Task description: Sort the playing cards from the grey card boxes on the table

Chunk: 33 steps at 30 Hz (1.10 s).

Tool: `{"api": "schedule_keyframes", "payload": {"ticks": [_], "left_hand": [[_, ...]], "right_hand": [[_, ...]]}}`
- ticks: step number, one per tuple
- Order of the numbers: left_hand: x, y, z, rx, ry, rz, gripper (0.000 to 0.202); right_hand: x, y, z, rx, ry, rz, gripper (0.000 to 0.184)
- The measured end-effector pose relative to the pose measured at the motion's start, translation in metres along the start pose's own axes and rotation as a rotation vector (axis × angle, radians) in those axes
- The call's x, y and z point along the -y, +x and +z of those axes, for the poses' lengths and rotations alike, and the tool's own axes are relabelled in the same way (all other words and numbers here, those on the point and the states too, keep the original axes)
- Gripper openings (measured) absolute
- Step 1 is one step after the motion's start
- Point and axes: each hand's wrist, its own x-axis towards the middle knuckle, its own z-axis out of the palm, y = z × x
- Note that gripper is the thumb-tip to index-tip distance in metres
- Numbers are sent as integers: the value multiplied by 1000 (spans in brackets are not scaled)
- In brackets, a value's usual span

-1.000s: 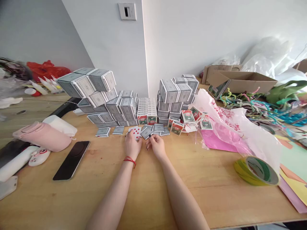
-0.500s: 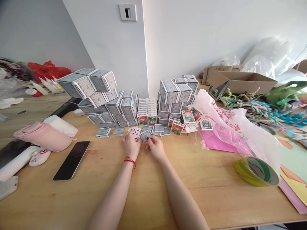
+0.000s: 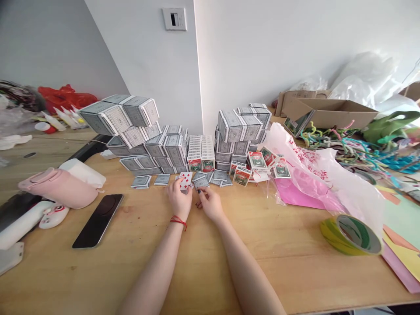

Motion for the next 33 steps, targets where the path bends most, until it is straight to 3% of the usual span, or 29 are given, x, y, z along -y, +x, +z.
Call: {"api": "schedule_keyframes", "payload": {"ticks": [5,12,14,18,22,25,29,33], "left_hand": [[-16,-6,0,72,-184,117,32],[-32,-13,-4,326,-357,254,38],[-27,-10,-4,321,-357,221,36],[-4,-3,0,183,-167,49,33],[13,-2,4,210,65,-2,34],[14,-4,5,225,110,-8,29],[5,-1,2,153,-52,-55,26],[-1,-1,1,232,-432,-211,31]], "right_hand": [[7,1,-3,-22,138,24,39],[4,7,-11,-263,239,0,30],[2,7,-12,-295,234,-9,33],[3,6,-13,-302,197,20,35],[4,5,-12,-239,154,21,36],[4,5,-13,-184,152,-2,36],[2,6,-14,-142,108,-51,30],[1,6,-15,-97,44,-78,26]]}}
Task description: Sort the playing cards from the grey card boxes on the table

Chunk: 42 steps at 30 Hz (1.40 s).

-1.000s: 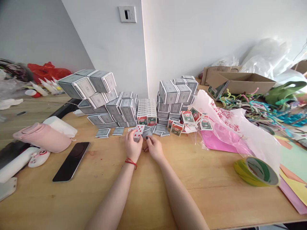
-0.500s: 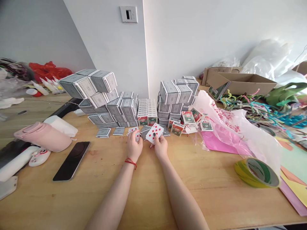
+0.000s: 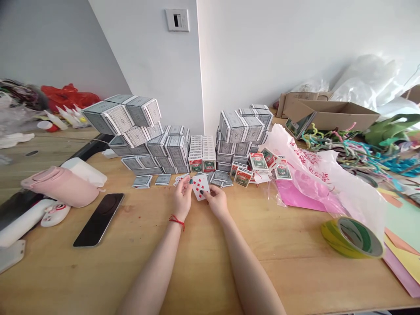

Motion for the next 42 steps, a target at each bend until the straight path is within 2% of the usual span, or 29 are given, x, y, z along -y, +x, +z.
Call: {"api": "schedule_keyframes", "payload": {"ticks": [3,9,12,18,23,25,28,31,36,39,42], "left_hand": [[1,-1,2,55,-164,-89,31],[5,1,6,92,-347,-246,29],[3,1,8,106,-407,-320,25],[0,2,11,34,-566,-429,29],[1,7,9,-37,-705,-513,27],[2,7,9,-7,-681,-498,24],[3,4,10,61,-530,-404,21],[3,1,11,65,-375,-311,18],[2,1,12,44,-366,-328,15],[0,0,11,68,-345,-325,15],[-3,-1,10,153,-373,-310,14]], "right_hand": [[1,0,-1,-2,71,1,28],[5,-1,-3,-149,127,77,34],[7,0,-3,-178,187,90,34],[4,3,-4,-192,215,91,36],[3,4,-5,-136,270,78,34],[4,3,-5,-100,288,74,33],[6,2,-5,-63,272,64,31],[7,1,-5,-42,280,62,31],[9,-3,-4,64,356,84,30],[7,-2,-4,24,377,87,28],[4,1,-5,-68,376,86,25]]}}
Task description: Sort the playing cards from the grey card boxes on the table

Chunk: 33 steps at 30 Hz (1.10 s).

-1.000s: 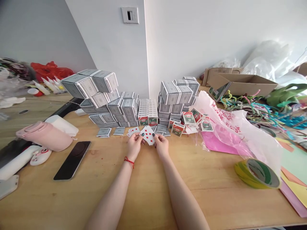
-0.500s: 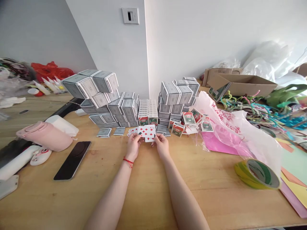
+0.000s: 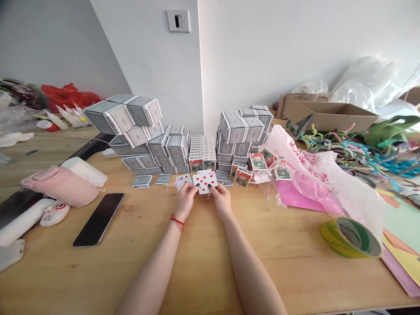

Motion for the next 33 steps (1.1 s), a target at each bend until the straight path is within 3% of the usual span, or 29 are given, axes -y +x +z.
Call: {"api": "schedule_keyframes", "payload": {"ticks": [3,7,15,21,26,33], "left_hand": [[-3,-1,0,47,-121,5,18],[-6,0,-2,25,-149,59,34],[7,3,-3,-73,-170,-10,25],[5,5,-4,69,-202,-40,31],[3,4,-7,73,-109,-27,24],[4,6,-15,172,-109,-125,25]], "right_hand": [[-1,2,-3,-12,-4,-5,21],[-3,2,-5,54,-56,15,22],[-4,3,-3,81,-135,2,31],[-8,7,-8,70,-199,-43,30],[-9,6,-9,156,-202,-18,26],[-9,5,-8,88,-224,-30,37]]}}
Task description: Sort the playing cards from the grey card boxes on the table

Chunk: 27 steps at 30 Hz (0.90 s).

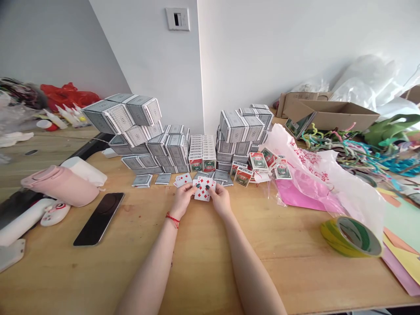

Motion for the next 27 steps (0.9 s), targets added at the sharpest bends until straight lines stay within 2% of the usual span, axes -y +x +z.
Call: {"api": "schedule_keyframes", "payload": {"ticks": [3,7,11,17,27], "left_hand": [[-1,2,-4,52,-67,-64,27],[-1,3,-6,82,-111,-86,31],[-1,3,-6,72,-114,-99,31],[2,3,-7,53,-69,-89,29],[2,3,-6,44,-46,-88,30]], "right_hand": [[0,1,-2,21,-10,28,38],[0,1,-3,61,12,54,40],[-1,1,-5,70,-18,56,39],[-7,4,-7,16,-117,42,41],[-5,3,-5,10,-106,44,40]]}}
